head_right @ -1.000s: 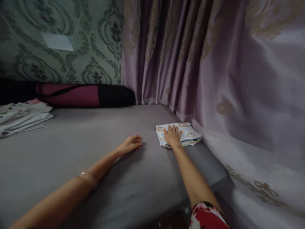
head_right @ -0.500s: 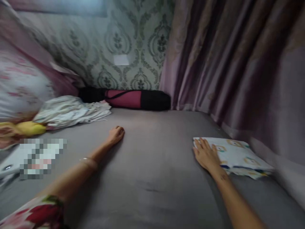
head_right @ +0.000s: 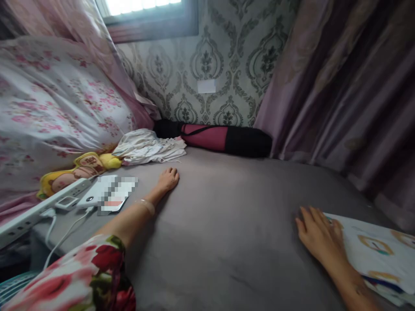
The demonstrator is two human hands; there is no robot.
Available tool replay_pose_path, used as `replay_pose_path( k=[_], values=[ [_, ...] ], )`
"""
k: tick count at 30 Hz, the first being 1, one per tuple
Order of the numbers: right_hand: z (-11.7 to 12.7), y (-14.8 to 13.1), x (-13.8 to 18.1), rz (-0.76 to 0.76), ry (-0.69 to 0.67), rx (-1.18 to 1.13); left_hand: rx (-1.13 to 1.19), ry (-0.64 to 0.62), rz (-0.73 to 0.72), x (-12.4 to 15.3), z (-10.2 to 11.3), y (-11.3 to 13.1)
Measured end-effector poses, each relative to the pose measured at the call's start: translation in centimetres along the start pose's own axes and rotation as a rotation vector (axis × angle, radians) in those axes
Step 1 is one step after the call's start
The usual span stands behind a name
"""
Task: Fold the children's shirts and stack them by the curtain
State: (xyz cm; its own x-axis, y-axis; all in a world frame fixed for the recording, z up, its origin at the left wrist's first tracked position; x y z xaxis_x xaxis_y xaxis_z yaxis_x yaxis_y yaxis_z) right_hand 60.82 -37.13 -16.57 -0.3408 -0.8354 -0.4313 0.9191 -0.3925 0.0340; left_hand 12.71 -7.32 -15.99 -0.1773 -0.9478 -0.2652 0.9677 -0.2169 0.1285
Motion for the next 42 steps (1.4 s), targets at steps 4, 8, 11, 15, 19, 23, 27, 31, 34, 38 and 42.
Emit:
replay_pose_path(
  k=[4, 8, 11, 15, 19, 23, 27, 31, 34, 38, 42],
  values=[
    [-0.9, -7.8, -1.7, 0.107, -0.08, -0.147, -0.003, 0.018, -0.002, 0.1, -0.1, 0.0],
    [-1.6, -17.0, -2.9, 0.207, -0.138, -0.309, -0.004, 0.032, 0.002, 0.1, -0.1, -0.2],
    [-1.2, -23.9, -3.0, 0.3, -0.219, -0.386, -0.001, 0.042, -0.004, 0.2, 0.0, -0.2],
    [0.1, -31.0, -2.3, 0.403, -0.343, -0.435, 0.009, 0.045, -0.028, 0.2, -0.1, 0.0],
    [1.0, -34.1, -1.3, 0.421, -0.373, -0.446, 0.052, 0.007, -0.1, -0.5, 0.2, -0.5],
    [1.2, -34.4, -0.6, 0.413, -0.317, -0.418, 0.137, -0.064, -0.154, -2.7, 1.2, -2.3],
    [1.2, -34.4, -0.4, 0.417, -0.277, -0.396, 0.228, -0.139, -0.101, -5.8, 2.6, -5.6],
    [0.9, -34.5, -0.4, 0.417, -0.253, -0.394, 0.265, -0.068, 0.054, -8.0, 4.0, -10.3],
    [0.7, -34.4, -0.3, 0.419, -0.235, -0.399, 0.25, 0.035, 0.211, -8.8, 5.2, -14.5],
    [0.4, -34.4, -0.3, 0.412, -0.22, -0.403, 0.209, 0.14, 0.394, -9.4, 6.7, -19.4],
    [0.4, -34.4, -0.3, 0.406, -0.218, -0.4, 0.194, 0.185, 0.46, -10.2, 7.7, -22.0]
  ],
)
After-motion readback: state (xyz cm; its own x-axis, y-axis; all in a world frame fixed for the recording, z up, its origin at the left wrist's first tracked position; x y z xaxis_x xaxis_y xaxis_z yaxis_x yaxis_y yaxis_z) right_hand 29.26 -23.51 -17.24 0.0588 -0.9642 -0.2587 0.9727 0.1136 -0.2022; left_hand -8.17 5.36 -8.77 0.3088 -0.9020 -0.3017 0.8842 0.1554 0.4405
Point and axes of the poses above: each hand's wrist, its own x-axis away from the middle knuckle, its own z-axis out of the back of the hand, y = z × x, the point moved 4 cm from there along -x, towards the middle knuckle, and after that the axes turned 4 degrees about y, right-handed, at the moved point
